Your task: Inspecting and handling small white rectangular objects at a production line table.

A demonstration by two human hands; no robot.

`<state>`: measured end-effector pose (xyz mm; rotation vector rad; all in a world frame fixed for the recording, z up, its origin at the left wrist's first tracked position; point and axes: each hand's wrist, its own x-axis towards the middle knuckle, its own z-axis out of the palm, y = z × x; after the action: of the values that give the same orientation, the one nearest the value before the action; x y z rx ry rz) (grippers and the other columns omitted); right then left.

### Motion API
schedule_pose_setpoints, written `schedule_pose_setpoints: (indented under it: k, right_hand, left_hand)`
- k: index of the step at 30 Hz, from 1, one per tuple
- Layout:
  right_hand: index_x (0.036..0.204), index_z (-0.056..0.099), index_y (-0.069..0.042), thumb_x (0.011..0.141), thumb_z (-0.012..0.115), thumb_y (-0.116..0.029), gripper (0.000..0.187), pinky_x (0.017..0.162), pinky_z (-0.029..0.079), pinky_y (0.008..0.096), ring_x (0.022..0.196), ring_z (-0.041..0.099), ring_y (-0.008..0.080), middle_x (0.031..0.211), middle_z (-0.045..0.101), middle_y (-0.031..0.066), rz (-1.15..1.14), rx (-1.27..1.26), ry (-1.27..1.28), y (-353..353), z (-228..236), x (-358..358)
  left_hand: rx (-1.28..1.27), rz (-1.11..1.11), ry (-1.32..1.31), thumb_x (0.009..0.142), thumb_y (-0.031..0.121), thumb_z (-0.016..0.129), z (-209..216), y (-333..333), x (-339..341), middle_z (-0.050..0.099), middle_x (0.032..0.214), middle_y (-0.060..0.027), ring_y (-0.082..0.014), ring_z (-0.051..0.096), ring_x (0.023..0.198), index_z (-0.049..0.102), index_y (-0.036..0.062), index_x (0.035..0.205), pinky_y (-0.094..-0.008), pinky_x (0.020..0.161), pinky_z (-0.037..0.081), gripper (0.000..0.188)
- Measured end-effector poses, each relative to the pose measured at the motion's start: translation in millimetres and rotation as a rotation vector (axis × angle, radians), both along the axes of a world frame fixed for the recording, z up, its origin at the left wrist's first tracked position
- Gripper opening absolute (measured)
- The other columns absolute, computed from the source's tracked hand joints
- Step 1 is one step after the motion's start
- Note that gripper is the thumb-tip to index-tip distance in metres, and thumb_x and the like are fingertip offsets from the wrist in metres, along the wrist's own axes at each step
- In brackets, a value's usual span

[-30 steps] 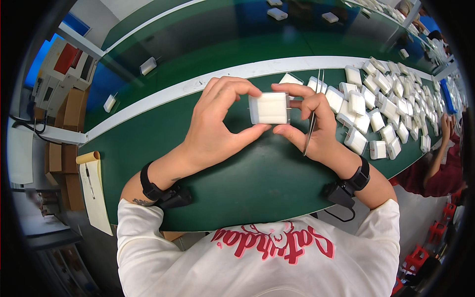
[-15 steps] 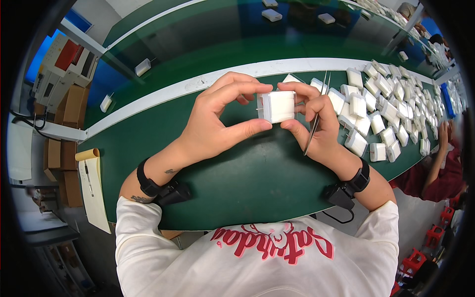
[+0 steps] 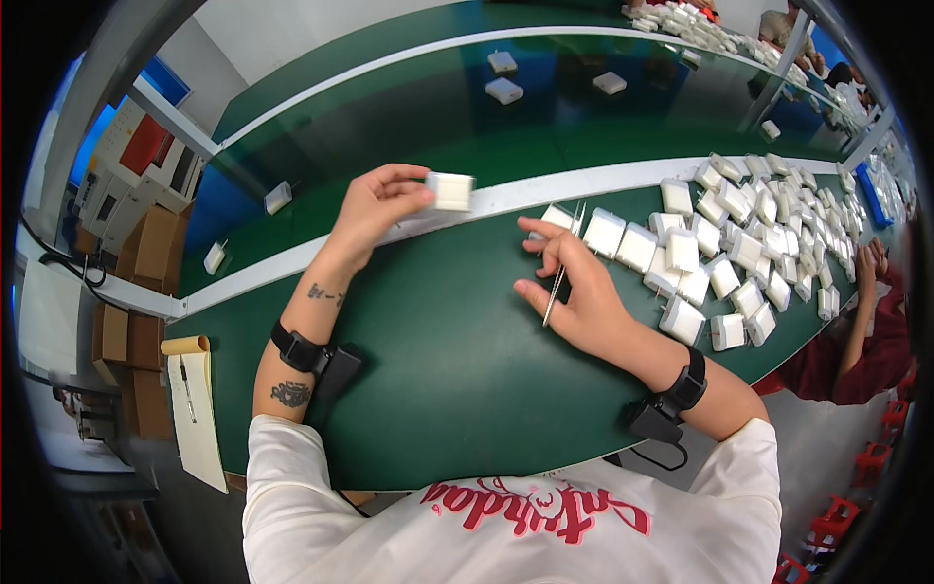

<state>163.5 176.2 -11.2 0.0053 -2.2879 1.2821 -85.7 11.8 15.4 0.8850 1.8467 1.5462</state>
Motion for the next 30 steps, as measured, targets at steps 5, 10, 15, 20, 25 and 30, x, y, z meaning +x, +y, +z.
schedule_pose_setpoints:
  k: [5, 10, 15, 20, 25, 30]
  right_hand:
    - [0.092, 0.04, -0.006, 0.085, 0.075, -0.007, 0.036, 0.09, 0.049, 0.0409, 0.113, 0.061, 0.0339, 0.132, 0.055, 0.0203, 0.034, 0.076, -0.062, -2, -3, 1]
    - [0.097, 0.042, -0.004, 0.083, 0.075, -0.003, 0.036, 0.074, 0.049, 0.0429, 0.111, 0.059, 0.0359, 0.102, 0.056, 0.014, 0.066, 0.082, -0.029, -1, -5, -1]
    - [0.096, 0.044, -0.004, 0.083, 0.074, -0.005, 0.033, 0.073, 0.049, 0.0416, 0.095, 0.06, 0.0336, 0.112, 0.059, 0.0159, 0.074, 0.067, -0.049, 2, -3, 0]
    - [0.092, 0.044, -0.006, 0.085, 0.075, -0.008, 0.033, 0.083, 0.05, 0.0387, 0.102, 0.061, 0.033, 0.124, 0.061, 0.0173, 0.082, 0.065, -0.104, 3, -2, 2]
    - [0.095, 0.045, -0.005, 0.084, 0.074, -0.006, 0.031, 0.074, 0.048, 0.0426, 0.092, 0.057, 0.0344, 0.113, 0.061, 0.0154, 0.086, 0.097, 0.009, 2, -4, -1]
    - [0.095, 0.045, -0.006, 0.083, 0.075, -0.006, 0.032, 0.072, 0.048, 0.0414, 0.09, 0.057, 0.032, 0.112, 0.061, 0.0139, 0.087, 0.094, -0.052, 0, -6, 0]
  left_hand:
    - [-0.231, 0.421, 0.879, 0.08, 0.033, 0.077, -1, 31, -66, 0.069, 0.119, -0.0156, -0.034, 0.058, 0.117, 0.068, 0.0088, 0.123, -0.0421, 0.105, 0.042, 0.05]
    - [-0.163, 0.229, 1.128, 0.08, 0.042, 0.076, -13, 127, -74, 0.067, 0.124, -0.0132, -0.0383, 0.05, 0.126, 0.068, 0.0094, 0.12, -0.0452, 0.108, 0.039, 0.052]
    - [-0.744, 0.227, 1.015, 0.083, 0.056, 0.069, -23, 195, -82, 0.063, 0.13, -0.0112, -0.0336, 0.047, 0.13, 0.061, 0.0096, 0.129, -0.0691, 0.106, 0.029, 0.066]
    - [-0.441, 0.22, 0.913, 0.076, 0.046, 0.081, -27, 191, -83, 0.066, 0.124, -0.0087, -0.0318, 0.052, 0.125, 0.063, 0.0119, 0.122, -0.0626, 0.105, 0.035, 0.06]
    - [0.08, 0.044, 0.943, 0.069, 0.025, 0.089, 4, 132, -18, 0.066, 0.12, -0.0098, -0.0303, 0.054, 0.117, 0.064, 0.0091, 0.12, -0.0394, 0.1, 0.044, 0.059]
    - [0.316, 0.003, 1.141, 0.069, 0.018, 0.086, 57, 51, 61, 0.065, 0.121, -0.0097, -0.0317, 0.055, 0.115, 0.063, 0.0059, 0.121, -0.0424, 0.101, 0.043, 0.058]
